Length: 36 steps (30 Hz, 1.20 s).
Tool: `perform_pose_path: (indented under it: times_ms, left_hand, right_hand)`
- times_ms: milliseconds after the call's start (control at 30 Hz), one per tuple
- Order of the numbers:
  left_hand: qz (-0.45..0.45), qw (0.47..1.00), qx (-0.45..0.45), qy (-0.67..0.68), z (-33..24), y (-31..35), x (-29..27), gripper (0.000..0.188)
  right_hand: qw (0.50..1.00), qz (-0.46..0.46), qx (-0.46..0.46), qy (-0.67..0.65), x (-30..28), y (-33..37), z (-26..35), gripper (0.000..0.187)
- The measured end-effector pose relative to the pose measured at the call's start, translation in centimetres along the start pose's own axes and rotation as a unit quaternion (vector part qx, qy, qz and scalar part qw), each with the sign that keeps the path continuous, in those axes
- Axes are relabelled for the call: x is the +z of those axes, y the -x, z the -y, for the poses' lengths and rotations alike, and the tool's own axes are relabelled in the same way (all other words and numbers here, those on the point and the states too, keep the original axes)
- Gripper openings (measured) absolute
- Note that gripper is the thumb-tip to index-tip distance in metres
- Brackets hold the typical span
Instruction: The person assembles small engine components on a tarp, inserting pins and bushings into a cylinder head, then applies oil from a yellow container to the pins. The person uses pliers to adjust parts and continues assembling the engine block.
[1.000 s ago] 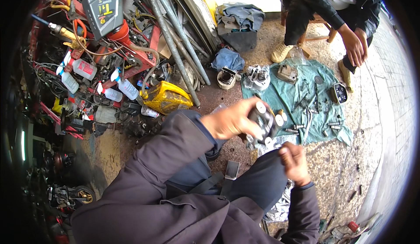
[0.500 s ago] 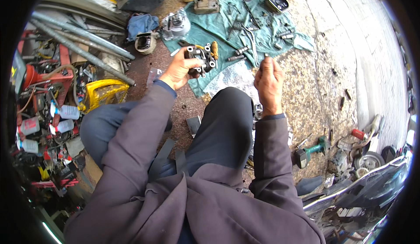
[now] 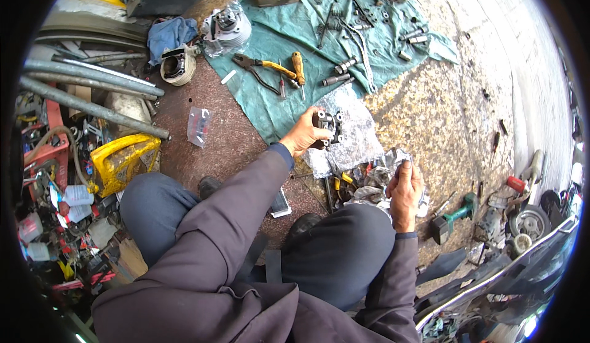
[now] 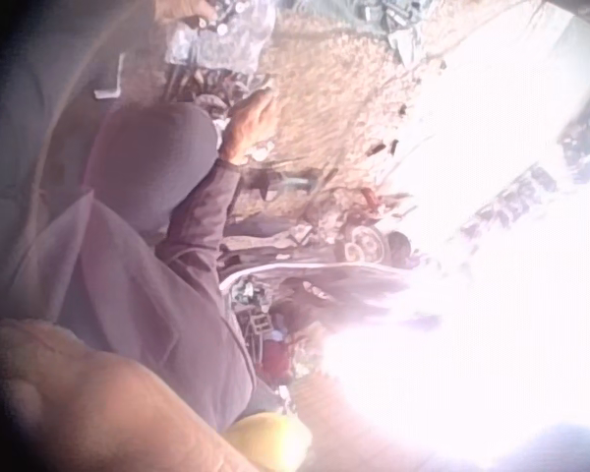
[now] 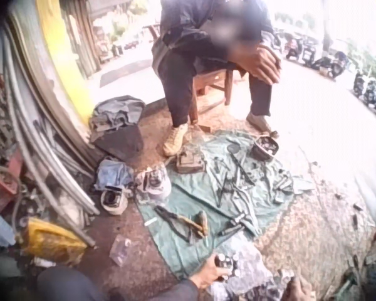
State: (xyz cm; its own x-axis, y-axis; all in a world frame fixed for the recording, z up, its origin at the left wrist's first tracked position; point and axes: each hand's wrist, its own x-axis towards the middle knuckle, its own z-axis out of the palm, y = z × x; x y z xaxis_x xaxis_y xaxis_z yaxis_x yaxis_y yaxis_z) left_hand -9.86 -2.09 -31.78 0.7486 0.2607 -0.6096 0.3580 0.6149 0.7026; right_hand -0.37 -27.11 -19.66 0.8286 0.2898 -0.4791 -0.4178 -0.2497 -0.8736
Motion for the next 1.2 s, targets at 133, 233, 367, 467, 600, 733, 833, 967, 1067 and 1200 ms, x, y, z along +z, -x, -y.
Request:
perform_pose_path:
  times_ms: [133, 233, 367, 467, 600, 733, 833, 967, 1067, 1200]
  left_hand:
    - [-0.018, 0.997, 0.024, -0.070, 1.4, -0.9, -1.2, 0.079]
    - [-0.023, 0.992, 0.036, -0.116, 1.5, -0.9, -2.1, 0.084]
    - [-0.079, 0.945, 0.042, -0.314, 0.1, -0.1, -2.4, 0.090]
    - [-0.164, 0.862, 0.003, -0.479, -2.3, 1.4, -1.3, 0.087]
    - [-0.066, 0.950, 0.128, -0.278, -7.8, 4.5, 2.6, 0.064]
    - [0.195, 0.915, 0.269, -0.226, -14.8, 8.6, 7.1, 0.034]
    - [0.145, 0.773, 0.432, -0.443, -19.9, 10.8, 7.5, 0.016]
    - [0.079, 0.726, 0.447, -0.517, -23.5, 13.8, 5.6, 0.008]
    - [0.033, 0.786, 0.384, -0.483, -23.6, 16.0, 3.4, 0.010]
    - [0.067, 0.688, 0.314, -0.651, -22.0, 17.4, 2.1, 0.023]
  right_hand:
    - [1.000, -0.014, 0.006, -0.017, -0.4, 0.6, 0.0, 0.049]
    - [0.998, 0.025, 0.020, -0.057, 0.2, 1.4, 0.5, 0.031]
    - [0.998, 0.060, 0.027, 0.007, 1.1, 1.8, 2.4, 0.030]
    - [0.987, 0.036, -0.030, 0.156, 2.1, 1.5, 5.2, 0.045]
    - [0.955, 0.155, -0.052, 0.248, 4.4, 0.3, 10.1, 0.054]
    - [0.960, 0.228, 0.037, 0.157, 7.6, 0.2, 13.9, 0.064]
    - [0.956, 0.276, 0.095, 0.024, 10.2, 0.8, 15.1, 0.062]
    - [0.946, 0.293, 0.078, -0.111, 13.6, 1.3, 14.6, 0.050]
    - [0.933, 0.331, 0.060, -0.127, 14.5, 2.0, 13.9, 0.034]
    - [0.951, 0.306, 0.002, 0.051, 15.4, 2.4, 13.3, 0.028]
